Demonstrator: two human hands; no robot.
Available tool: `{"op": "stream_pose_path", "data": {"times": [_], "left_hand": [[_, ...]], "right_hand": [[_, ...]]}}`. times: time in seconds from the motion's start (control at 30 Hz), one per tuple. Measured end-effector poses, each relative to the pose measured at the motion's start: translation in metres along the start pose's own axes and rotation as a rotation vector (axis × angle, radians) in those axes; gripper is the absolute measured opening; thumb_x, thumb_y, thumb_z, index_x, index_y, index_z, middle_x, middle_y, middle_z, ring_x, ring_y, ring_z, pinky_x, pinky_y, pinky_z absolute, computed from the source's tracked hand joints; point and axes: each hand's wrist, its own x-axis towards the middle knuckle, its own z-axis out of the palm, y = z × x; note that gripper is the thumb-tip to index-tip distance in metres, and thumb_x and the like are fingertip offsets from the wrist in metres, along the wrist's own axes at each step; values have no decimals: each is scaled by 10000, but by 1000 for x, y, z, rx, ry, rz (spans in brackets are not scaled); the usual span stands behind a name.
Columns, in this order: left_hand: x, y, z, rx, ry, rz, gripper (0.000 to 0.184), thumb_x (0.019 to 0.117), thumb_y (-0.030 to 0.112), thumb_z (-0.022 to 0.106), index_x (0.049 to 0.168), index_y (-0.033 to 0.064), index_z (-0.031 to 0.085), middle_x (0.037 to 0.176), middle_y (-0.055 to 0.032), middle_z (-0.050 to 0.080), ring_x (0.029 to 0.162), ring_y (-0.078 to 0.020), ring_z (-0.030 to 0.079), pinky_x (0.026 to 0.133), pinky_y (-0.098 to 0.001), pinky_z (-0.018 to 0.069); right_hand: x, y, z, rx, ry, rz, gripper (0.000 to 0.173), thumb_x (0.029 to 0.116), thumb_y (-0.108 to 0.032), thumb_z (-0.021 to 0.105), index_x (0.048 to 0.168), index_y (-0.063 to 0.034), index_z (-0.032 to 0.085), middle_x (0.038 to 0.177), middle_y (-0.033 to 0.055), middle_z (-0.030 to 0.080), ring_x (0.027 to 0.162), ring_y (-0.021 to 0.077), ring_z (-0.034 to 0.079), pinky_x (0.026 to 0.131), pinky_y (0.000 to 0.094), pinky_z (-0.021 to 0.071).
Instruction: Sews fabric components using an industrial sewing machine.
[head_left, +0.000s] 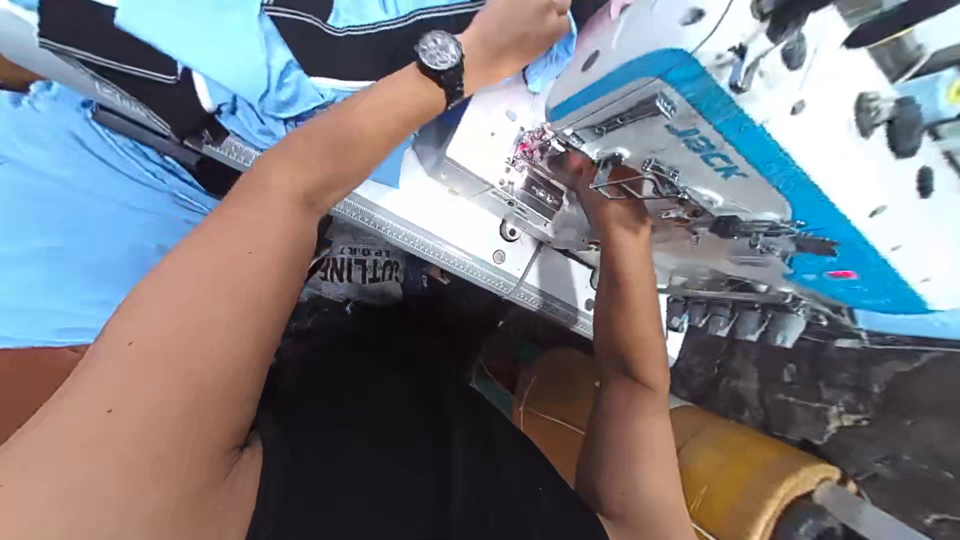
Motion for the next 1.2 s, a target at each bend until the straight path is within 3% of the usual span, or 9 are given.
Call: {"op": "stream_pose_path", "data": {"times": [0.13, 0.2, 0.33, 0.43, 0.57, 0.7, 0.77, 0.87, 1.2], "left_hand": [[-35, 6, -14, -204, 205, -84, 343, 959, 52, 549, 1272, 104, 681, 1325, -113, 657, 1271, -342, 575, 1038, -570, 425], [-91, 3, -51, -289, 370, -297, 434, 933, 62, 582, 1356, 118, 658, 1386, -81, 648, 1324, -267, 568, 1102, -494, 433], [-221, -44, -92, -175, 461, -962, 393, 994, 205, 535, 1300, -13, 647, 1318, -213, 644, 1259, -307, 602, 1100, -443, 461], [-254, -69, -108, -95, 364, -1122, 546, 1007, 379, 538, 1372, -23, 584, 1400, -280, 566, 1333, -415, 522, 1132, -542, 395], [-229, -36, -111, -210, 237, -915, 476, 1042, 373, 496, 1308, 11, 653, 1336, -257, 618, 1282, -397, 570, 1109, -560, 418], [-117, 27, -65, -386, 176, -275, 376, 1022, 233, 581, 1377, 133, 659, 1443, -111, 598, 1407, -287, 492, 1197, -485, 359], [-58, 34, -26, -357, 65, -87, 428, 993, 323, 620, 1388, 161, 640, 1494, -123, 544, 1448, -347, 424, 1199, -597, 287], [-15, 18, 12, -294, -14, -95, 297, 1036, 292, 536, 1168, 87, 705, 1259, -140, 674, 1289, -368, 557, 1034, -602, 412], [-11, 11, 13, -341, -70, -193, 358, 1077, 307, 474, 1222, 31, 649, 1270, -166, 656, 1277, -348, 569, 1026, -544, 428]], "right_hand": [[8, -12, -2, 115, -159, 54, 532, 1090, -421, 425, 1373, -12, 614, 1369, 280, 613, 1308, 438, 569, 1103, 629, 398], [-5, -15, -10, 225, -77, 46, 529, 1079, -419, 464, 1344, 8, 630, 1320, 308, 628, 1275, 466, 579, 1093, 640, 398], [-11, 0, 3, 269, 100, -23, 479, 1057, -346, 521, 1205, 83, 673, 1216, 361, 649, 1213, 524, 595, 1050, 683, 396], [-20, 8, 3, 210, 43, 108, 453, 1068, -340, 514, 1279, 38, 650, 1280, 343, 626, 1236, 525, 579, 1026, 712, 401], [-22, 11, 5, 139, 58, 197, 498, 1059, -446, 499, 1356, -72, 638, 1362, 260, 619, 1291, 451, 574, 1038, 691, 415], [-14, 2, 7, 32, 51, 25, 477, 1096, -387, 433, 1392, -50, 595, 1377, 274, 602, 1313, 445, 559, 1055, 658, 421], [-19, -4, 2, 40, 36, 17, 489, 1105, -410, 408, 1421, -79, 580, 1400, 249, 597, 1328, 421, 555, 1068, 647, 415], [-14, -10, -1, 28, 115, 25, 491, 1093, -403, 444, 1290, -5, 654, 1262, 291, 657, 1215, 461, 619, 1015, 648, 449], [57, -1, 29, -26, -231, 50, 506, 1087, -338, 445, 1385, 48, 582, 1421, 300, 566, 1372, 427, 514, 1145, 595, 347]]}}
